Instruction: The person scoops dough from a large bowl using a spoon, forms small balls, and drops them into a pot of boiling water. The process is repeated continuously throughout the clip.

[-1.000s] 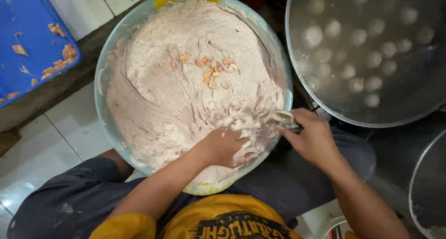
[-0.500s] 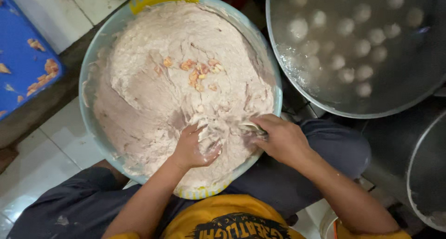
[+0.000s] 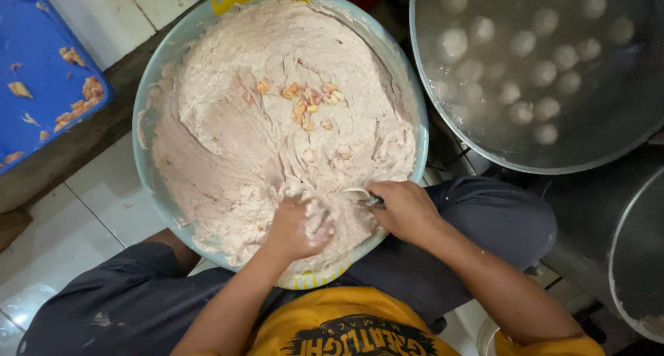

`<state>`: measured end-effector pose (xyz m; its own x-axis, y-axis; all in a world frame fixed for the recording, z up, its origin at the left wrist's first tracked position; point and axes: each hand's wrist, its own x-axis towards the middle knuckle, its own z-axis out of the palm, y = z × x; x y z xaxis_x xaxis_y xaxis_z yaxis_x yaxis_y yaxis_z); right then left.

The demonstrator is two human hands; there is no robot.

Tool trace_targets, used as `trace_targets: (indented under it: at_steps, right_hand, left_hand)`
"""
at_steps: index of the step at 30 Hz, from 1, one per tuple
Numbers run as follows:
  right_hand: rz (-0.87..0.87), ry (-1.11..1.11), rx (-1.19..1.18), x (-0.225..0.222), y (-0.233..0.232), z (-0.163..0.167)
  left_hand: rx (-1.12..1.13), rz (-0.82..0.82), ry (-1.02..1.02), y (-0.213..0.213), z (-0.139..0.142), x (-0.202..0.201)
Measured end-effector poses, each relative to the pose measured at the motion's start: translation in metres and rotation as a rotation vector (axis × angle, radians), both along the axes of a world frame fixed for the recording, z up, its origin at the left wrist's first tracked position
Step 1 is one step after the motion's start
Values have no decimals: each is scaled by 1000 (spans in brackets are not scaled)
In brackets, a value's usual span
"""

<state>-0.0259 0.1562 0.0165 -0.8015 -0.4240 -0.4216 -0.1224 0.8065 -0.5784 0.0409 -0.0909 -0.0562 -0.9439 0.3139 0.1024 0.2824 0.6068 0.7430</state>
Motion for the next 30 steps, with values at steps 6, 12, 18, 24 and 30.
trace_targets:
  at_steps: [6, 12, 18, 24, 30]
  right_hand:
    - [-101, 155, -57, -11, 16, 18]
    - [-394, 236, 19, -36, 63, 51]
    - [-534, 207, 242, -87, 131, 48]
    - [-375, -49, 652, -107, 169, 32]
    - [-523, 114, 560, -85, 177, 42]
  left_hand:
    - [52, -87, 27, 13, 5, -9]
    - [-84, -448, 120, 43, 8, -39]
    - [-136, -411, -273, 71, 7, -47]
    - [179, -124, -359, 91, 7, -46]
    - [708, 168, -694, 102, 26, -61]
